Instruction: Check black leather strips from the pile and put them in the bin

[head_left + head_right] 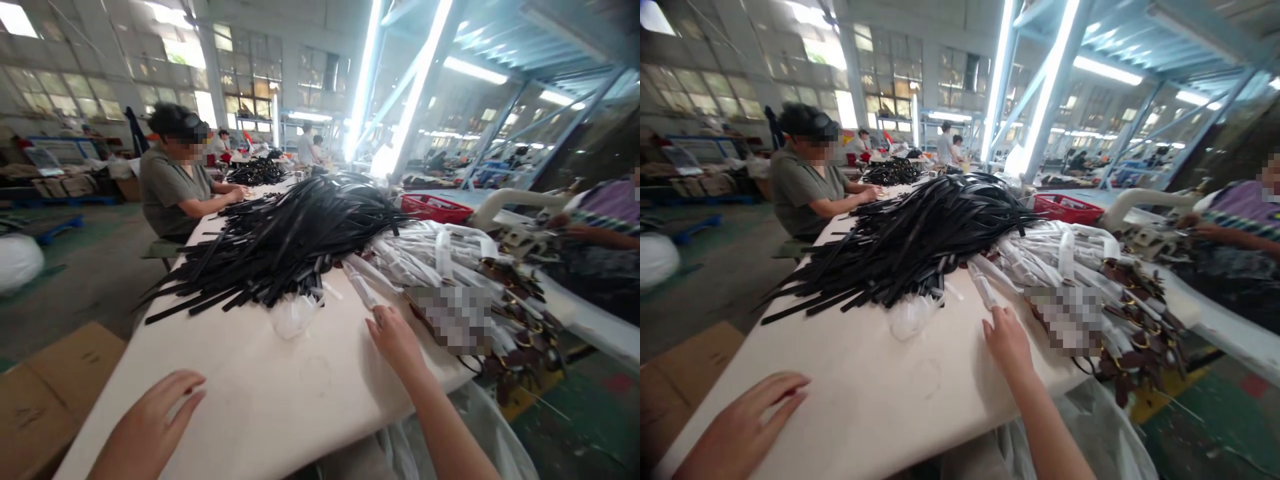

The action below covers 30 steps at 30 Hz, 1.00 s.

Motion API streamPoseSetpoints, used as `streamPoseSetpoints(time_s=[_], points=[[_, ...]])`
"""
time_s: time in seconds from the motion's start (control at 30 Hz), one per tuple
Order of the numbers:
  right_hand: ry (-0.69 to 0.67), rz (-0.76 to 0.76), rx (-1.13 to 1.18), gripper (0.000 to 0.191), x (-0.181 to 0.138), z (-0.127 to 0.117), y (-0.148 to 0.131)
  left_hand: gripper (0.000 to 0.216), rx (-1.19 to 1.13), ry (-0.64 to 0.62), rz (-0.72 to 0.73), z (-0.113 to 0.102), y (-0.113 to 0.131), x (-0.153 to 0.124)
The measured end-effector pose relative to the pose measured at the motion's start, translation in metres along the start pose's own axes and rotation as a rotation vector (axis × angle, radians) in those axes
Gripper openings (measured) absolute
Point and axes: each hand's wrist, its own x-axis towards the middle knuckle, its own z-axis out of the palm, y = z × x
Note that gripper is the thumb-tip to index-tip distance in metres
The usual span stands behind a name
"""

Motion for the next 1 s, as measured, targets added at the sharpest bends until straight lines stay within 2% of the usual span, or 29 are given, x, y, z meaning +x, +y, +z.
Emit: streamPoseSetpoints(time_s=[0.03, 0.1, 0.17, 0.23, 0.3, 0.37, 0.43, 0.5, 0.57, 0.63, 0.73, 0.77, 0.83, 0.93, 1.0], points=[[-0.013, -0.015, 0.028, 0.025, -0.002, 0.001, -0.001, 0.038, -0.023, -0.055, -0.012, 0.006, 0.005, 0.026], [-0.048, -0.057, 0.098, 0.026, -0.006, 0.002, -0.005, 0.033, -0.024, -0.071, 0.013, 0.021, 0.018, 0.078], [-0.092, -0.108, 0.173, 0.026, -0.011, 0.001, -0.013, 0.031, -0.033, -0.098, 0.052, 0.041, 0.033, 0.118], [-0.139, -0.154, 0.241, 0.026, -0.015, -0.003, -0.022, 0.026, -0.055, -0.147, 0.111, 0.063, 0.049, 0.14], [-0.177, -0.192, 0.298, 0.026, -0.018, -0.007, -0.03, 0.02, -0.081, -0.225, 0.189, 0.083, 0.066, 0.145], [-0.203, -0.219, 0.339, 0.024, -0.021, -0.009, -0.035, 0.021, -0.083, -0.283, 0.256, 0.095, 0.079, 0.141], [-0.222, -0.233, 0.362, 0.023, -0.023, -0.01, -0.037, 0.017, -0.058, -0.305, 0.292, 0.099, 0.088, 0.132], [-0.242, -0.24, 0.375, 0.021, -0.026, -0.009, -0.04, 0.005, -0.032, -0.312, 0.312, 0.094, 0.094, 0.123], [-0.267, -0.246, 0.387, 0.02, -0.029, -0.009, -0.046, 0.012, -0.025, -0.329, 0.335, 0.085, 0.097, 0.112], [-0.288, -0.287, 0.408, 0.027, -0.034, -0.011, -0.056, 0.015, -0.041, -0.351, 0.353, 0.074, 0.102, 0.097], [-0.363, -0.542, 0.385, 0.058, -0.039, -0.016, -0.079, 0.018, -0.066, -0.379, 0.359, 0.064, 0.11, 0.067], [-0.406, -0.642, 0.337, 0.062, -0.039, -0.016, -0.087, 0.02, -0.062, -0.386, 0.354, 0.063, 0.112, 0.058], [-0.49, -0.751, 0.205, 0.05, -0.038, -0.014, -0.098, 0.023, -0.021, -0.389, 0.318, 0.062, 0.115, 0.042], [-0.509, -0.698, 0.068, 0.012, -0.031, -0.002, -0.1, 0.026, 0.076, -0.346, 0.204, 0.06, 0.111, 0.028], [-0.486, -0.647, 0.037, 0.014, -0.022, 0.005, -0.091, 0.029, 0.117, -0.295, 0.125, 0.052, 0.104, 0.02]])
